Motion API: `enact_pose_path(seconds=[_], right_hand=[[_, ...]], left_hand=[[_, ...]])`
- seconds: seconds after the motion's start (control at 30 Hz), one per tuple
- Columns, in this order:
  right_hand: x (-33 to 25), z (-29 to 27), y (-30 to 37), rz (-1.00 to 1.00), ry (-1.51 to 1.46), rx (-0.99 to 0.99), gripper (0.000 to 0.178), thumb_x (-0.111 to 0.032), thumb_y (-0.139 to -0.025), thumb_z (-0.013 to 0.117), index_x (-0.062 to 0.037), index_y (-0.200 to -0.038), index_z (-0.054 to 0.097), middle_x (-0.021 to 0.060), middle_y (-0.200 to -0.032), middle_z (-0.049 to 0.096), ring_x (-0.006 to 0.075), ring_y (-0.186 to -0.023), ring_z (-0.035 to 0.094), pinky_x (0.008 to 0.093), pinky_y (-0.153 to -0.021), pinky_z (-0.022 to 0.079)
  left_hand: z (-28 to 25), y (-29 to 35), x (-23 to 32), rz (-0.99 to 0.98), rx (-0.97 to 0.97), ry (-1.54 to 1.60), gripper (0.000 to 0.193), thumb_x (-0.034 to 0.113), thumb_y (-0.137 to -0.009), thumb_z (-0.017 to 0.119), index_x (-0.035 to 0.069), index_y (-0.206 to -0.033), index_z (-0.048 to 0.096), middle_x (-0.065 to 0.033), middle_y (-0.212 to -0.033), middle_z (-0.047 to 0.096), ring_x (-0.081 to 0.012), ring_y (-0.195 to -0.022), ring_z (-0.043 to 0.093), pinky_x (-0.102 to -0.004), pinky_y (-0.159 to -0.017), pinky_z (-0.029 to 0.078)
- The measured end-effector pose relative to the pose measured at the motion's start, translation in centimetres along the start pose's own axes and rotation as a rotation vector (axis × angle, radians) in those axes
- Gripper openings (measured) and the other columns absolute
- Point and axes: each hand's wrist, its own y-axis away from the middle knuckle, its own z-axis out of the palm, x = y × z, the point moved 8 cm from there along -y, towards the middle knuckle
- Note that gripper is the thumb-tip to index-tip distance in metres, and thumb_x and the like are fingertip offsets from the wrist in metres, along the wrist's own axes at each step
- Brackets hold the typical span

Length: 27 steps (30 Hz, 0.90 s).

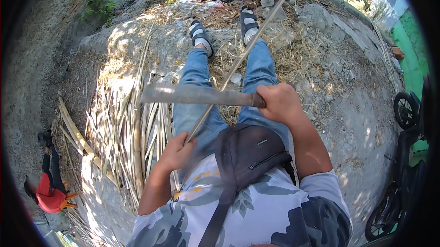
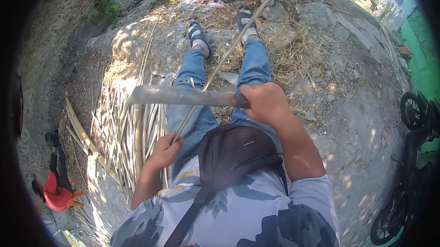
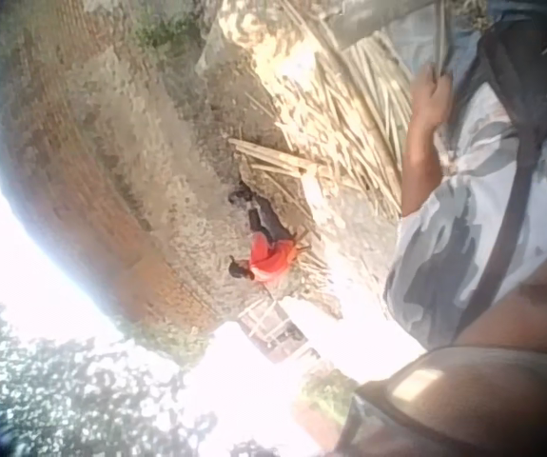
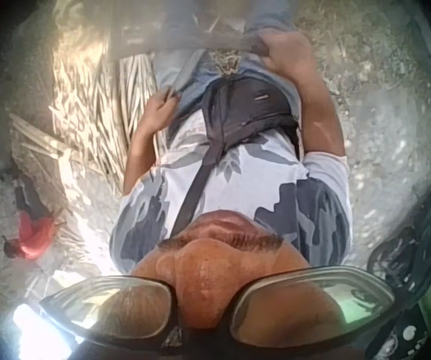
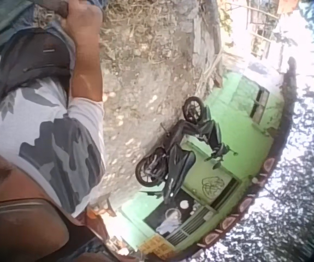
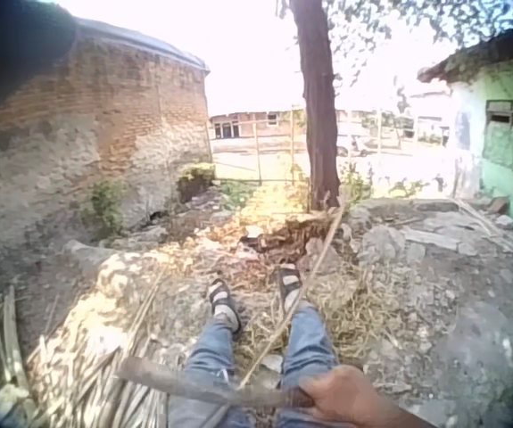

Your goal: The person shaves a bamboo strip using a machete, switches to a thinner bamboo strip, and scrapes along its length with the machete blade.

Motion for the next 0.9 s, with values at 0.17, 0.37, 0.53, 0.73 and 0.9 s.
enact_pose_path(seconds=[0.17,0.37,0.53,0.73,0.9], right_hand=[[9.5,-3.9,1.5,0.539,-0.083,0.126,0.027,-0.022,-0.075,0.075,-0.0081,-0.092,0.060,0.0159,-0.077,0.067,0.0405,-0.079,0.068,0.0511,-0.069,0.052],[3.8,0.2,2.1,0.262,-0.145,-0.021,0.028,-0.021,-0.074,0.075,-0.0059,-0.091,0.058,0.0186,-0.078,0.065,0.0431,-0.079,0.065,0.0525,-0.069,0.051],[-1.6,2.0,1.3,-0.052,-0.100,-0.137,0.028,-0.020,-0.073,0.075,-0.0060,-0.090,0.058,0.0154,-0.077,0.066,0.0404,-0.075,0.066,0.0507,-0.066,0.050],[8.3,-2.8,1.9,0.313,-0.231,0.160,0.019,-0.015,-0.076,0.071,-0.0038,-0.087,0.059,0.0152,-0.069,0.062,0.0351,-0.063,0.062,0.0437,-0.059,0.047],[9.3,-2.1,2.6,0.501,-0.313,0.171,0.019,-0.014,-0.078,0.069,-0.0006,-0.089,0.062,0.0159,-0.066,0.060,0.0298,-0.060,0.060,0.0402,-0.059,0.046]], left_hand=[[-1.0,3.2,-3.2,-0.097,-0.002,-0.023,0.030,0.026,-0.093,0.064,-0.004,-0.090,0.061,-0.0164,-0.069,0.057,-0.0197,-0.065,0.052,-0.0387,-0.061,0.044],[1.2,1.6,-1.7,-0.081,0.004,-0.055,0.031,0.028,-0.093,0.064,-0.003,-0.088,0.060,-0.0220,-0.072,0.061,-0.0282,-0.064,0.057,-0.0422,-0.064,0.047],[0.6,0.7,-0.6,-0.037,0.008,-0.073,0.033,0.029,-0.094,0.065,-0.002,-0.087,0.060,-0.0221,-0.073,0.063,-0.0274,-0.065,0.060,-0.0412,-0.064,0.047],[-2.9,3.5,-3.2,-0.086,0.060,-0.003,0.022,0.020,-0.092,0.065,-0.002,-0.095,0.066,-0.0084,-0.067,0.059,-0.0139,-0.063,0.052,-0.0345,-0.059,0.044],[-2.2,4.7,-3.9,-0.150,0.155,0.122,0.023,0.021,-0.092,0.066,-0.002,-0.095,0.064,-0.0121,-0.068,0.059,-0.0179,-0.064,0.053,-0.0366,-0.061,0.046]])
